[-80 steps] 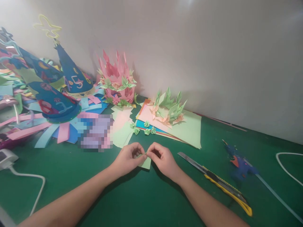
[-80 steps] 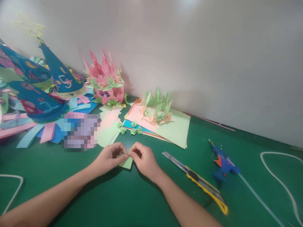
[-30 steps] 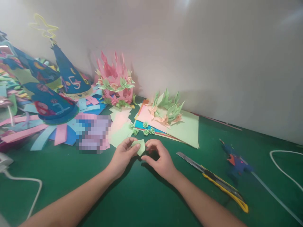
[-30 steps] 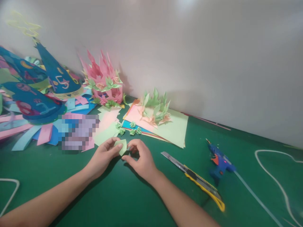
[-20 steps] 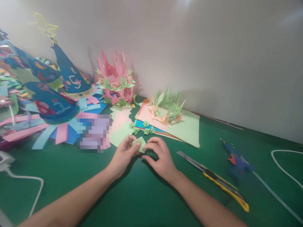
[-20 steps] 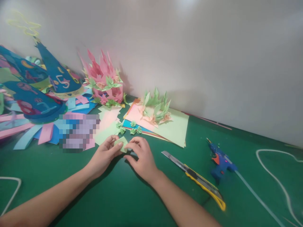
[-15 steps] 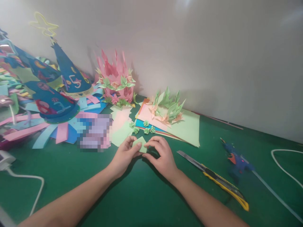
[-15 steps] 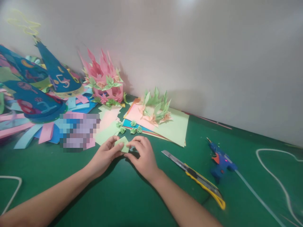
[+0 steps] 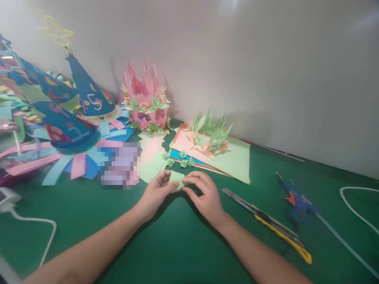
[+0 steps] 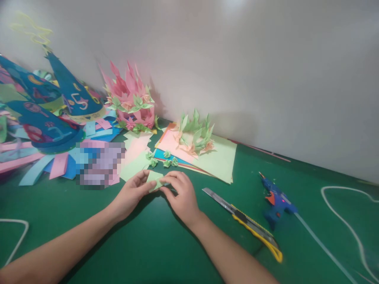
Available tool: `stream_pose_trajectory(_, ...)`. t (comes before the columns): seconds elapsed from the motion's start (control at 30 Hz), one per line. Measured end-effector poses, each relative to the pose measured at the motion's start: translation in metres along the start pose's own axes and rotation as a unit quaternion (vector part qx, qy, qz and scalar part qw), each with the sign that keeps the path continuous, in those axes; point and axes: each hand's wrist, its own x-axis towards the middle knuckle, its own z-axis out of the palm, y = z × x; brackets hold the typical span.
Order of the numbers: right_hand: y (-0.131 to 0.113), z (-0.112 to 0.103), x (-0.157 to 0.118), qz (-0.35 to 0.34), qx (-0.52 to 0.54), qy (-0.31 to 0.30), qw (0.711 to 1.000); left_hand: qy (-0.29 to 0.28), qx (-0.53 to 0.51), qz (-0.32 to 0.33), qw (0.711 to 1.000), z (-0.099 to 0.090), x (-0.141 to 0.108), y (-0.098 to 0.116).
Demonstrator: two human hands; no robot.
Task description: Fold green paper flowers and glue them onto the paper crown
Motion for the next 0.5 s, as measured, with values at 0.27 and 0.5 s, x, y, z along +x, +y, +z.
stream_pose_trajectory(0.27,-0.0002,0.0003,0.0004,0.002,0.023,-0.001,1.0,-0.005,0.075,0.008,0.997,0.0,-0.0014,0.0053)
stream_pose_trajectory(0.5,-0.0007,-0.0005,-0.0002,0.016,0.033,-0.009,0.999,0.005,0.084,0.017,0.996,-0.0004,-0.0005,0.0038)
